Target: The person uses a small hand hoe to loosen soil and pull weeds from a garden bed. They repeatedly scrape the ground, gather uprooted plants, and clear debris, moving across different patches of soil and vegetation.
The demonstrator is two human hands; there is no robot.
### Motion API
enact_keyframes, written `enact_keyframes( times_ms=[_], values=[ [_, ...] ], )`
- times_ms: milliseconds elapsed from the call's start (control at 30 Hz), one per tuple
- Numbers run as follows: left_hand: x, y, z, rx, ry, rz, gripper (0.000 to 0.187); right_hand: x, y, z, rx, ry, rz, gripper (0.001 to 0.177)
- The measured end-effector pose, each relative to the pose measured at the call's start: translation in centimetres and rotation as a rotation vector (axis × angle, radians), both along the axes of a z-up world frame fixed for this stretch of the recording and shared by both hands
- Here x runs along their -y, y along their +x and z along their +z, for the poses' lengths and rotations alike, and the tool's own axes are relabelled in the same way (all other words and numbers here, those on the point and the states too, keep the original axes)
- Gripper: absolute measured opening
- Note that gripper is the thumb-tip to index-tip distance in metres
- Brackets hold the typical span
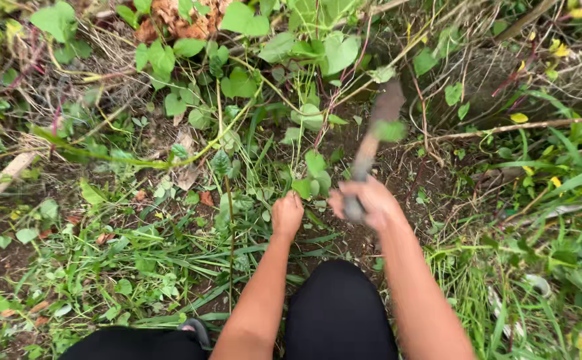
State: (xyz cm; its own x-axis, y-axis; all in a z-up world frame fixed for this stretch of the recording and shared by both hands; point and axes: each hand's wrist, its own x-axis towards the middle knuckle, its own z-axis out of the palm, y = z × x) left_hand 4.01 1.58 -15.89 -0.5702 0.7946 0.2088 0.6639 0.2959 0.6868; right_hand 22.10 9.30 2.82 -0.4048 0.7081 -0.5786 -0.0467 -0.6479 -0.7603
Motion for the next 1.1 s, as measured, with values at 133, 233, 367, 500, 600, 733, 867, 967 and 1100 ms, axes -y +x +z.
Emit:
enact_keyframes(
  times_ms=[133,233,367,500,600,733,867,967,1100],
  values=[
    [0.3,0.2,1.3,0.037,-0.003,-0.014,0.027,5.1,7.9,-3.9,0.968,1.119,0.22,0.085],
    [0.0,0.2,2.5,0.054,-0.054,-0.01,0.029,3.8,7.0,-1.5,1.235,1.099,0.399,0.078],
    [-0.3,0.2,2.1,0.038,-0.119,-0.013,0.033,0.0,2.1,7.0,1.134,1.47,0.284,0.058],
    [-1.1,-0.5,0.0,0.029,-0.037,-0.042,0.026,-1.2,1.2,3.3,1.203,1.405,0.252,0.057],
    [0.4,1.4,-4.3,-0.112,-0.087,-0.163,0.023,-3.8,7.3,-8.0,1.596,0.846,0.671,0.02],
    [3.5,0.5,-7.8,-0.164,-0.322,-0.116,0.034,-2.0,18.9,-19.5,1.738,0.532,0.723,0.045],
    [7.1,0.6,-7.0,-0.031,-0.514,-0.128,0.044,-0.5,19.6,-22.1,1.636,0.442,0.646,0.048],
    [5.0,1.2,-4.1,-0.161,-0.358,-0.223,0.032,0.8,14.6,-19.9,1.419,0.323,0.512,0.05],
    [-1.9,-0.4,1.1,-0.2,-0.119,-0.204,0.025,2.0,6.6,-13.1,0.767,0.377,0.169,0.045]
  ],
)
